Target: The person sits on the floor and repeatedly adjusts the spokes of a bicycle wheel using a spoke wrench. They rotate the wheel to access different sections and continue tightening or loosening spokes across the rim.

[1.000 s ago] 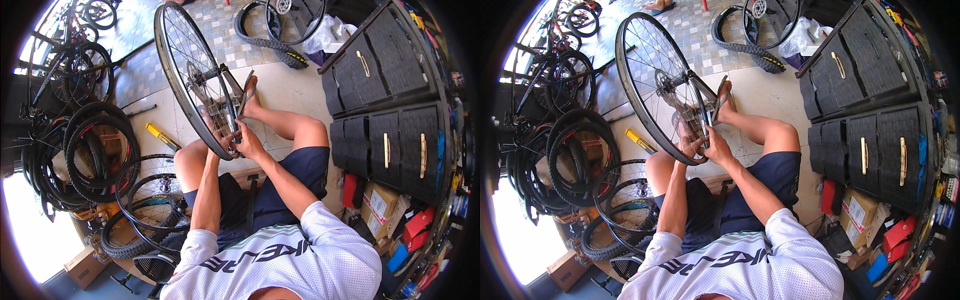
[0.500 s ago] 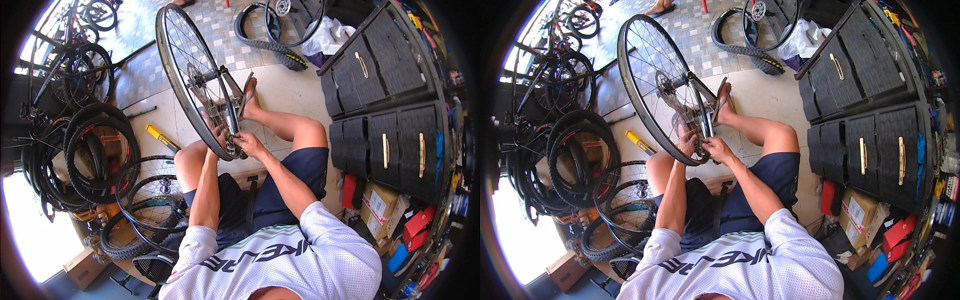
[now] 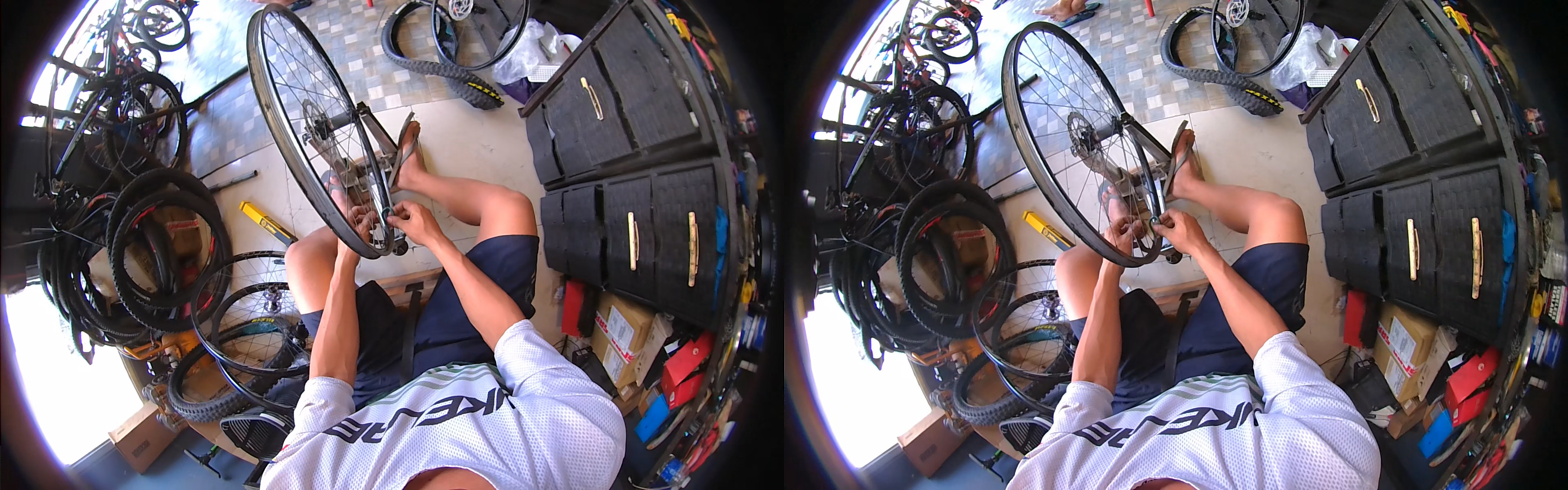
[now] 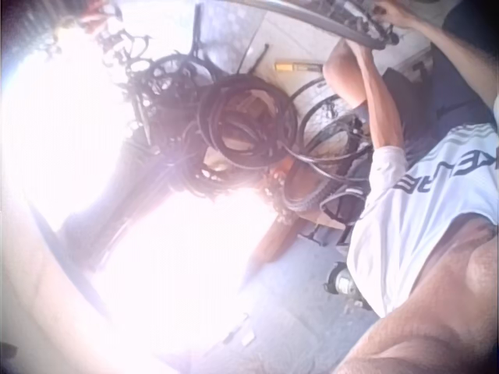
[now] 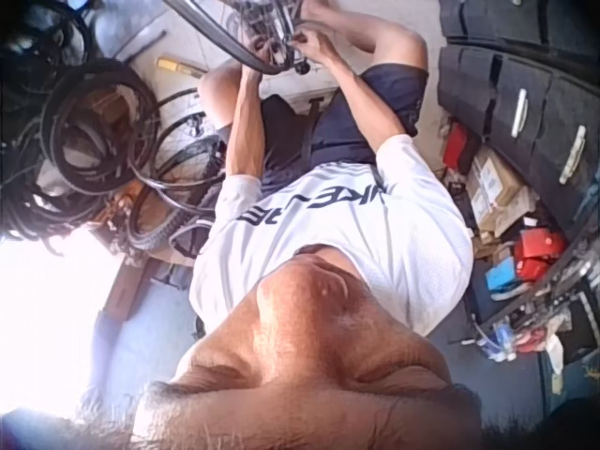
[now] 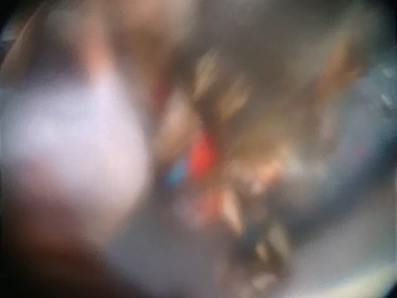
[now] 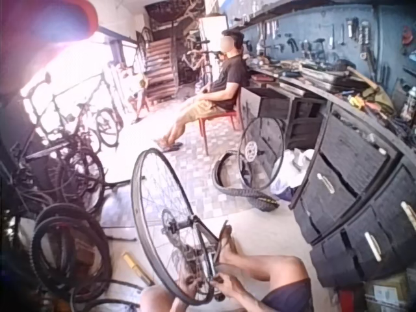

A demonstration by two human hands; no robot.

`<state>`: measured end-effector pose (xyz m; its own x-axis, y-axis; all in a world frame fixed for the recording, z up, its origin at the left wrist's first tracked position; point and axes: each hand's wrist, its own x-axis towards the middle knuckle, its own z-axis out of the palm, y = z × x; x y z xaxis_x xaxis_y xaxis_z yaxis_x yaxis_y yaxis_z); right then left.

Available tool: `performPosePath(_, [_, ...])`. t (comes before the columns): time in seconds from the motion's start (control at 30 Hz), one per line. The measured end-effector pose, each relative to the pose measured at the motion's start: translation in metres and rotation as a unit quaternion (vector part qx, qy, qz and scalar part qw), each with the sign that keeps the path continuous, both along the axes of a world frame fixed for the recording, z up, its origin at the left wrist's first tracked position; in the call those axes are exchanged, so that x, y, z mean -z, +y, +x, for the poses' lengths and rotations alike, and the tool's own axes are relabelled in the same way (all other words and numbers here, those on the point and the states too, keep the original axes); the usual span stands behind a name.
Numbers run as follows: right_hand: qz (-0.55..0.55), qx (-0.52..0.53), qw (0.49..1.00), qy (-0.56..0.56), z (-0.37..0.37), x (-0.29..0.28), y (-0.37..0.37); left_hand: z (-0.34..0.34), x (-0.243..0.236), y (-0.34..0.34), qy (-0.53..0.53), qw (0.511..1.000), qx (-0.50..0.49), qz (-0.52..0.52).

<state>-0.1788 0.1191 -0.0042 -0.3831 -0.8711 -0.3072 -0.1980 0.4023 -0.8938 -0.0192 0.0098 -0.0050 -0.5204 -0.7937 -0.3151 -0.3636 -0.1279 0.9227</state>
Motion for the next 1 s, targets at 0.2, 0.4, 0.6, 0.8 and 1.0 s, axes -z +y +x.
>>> performPosePath(0.2, [-0.051, -0.033, 0.993, -0.097, 0.007, 0.006, -0.006, 0.007, -0.010, -0.001, -0.027, 1.000, -0.008, -0.003])
performPosePath(0.4, [-0.067, -0.067, 0.993, -0.070, 0.001, -0.002, -0.003, 0.000, -0.017, 0.003, -0.092, 0.993, 0.005, -0.080])
performPosePath(0.6, [-0.137, -0.049, 0.986, 0.080, 0.023, -0.021, -0.005, 0.006, -0.001, 0.000, -0.113, 0.988, 0.029, -0.099])
performPosePath(0.8, [-0.067, -0.061, 0.995, 0.041, 0.017, -0.023, -0.002, -0.002, -0.019, 0.006, -0.127, 0.977, 0.014, -0.169])
performPosePath(1.0, [-0.132, -0.062, 0.987, 0.074, 0.020, -0.025, -0.006, 0.003, -0.019, -0.001, -0.143, 0.978, 0.063, -0.140])
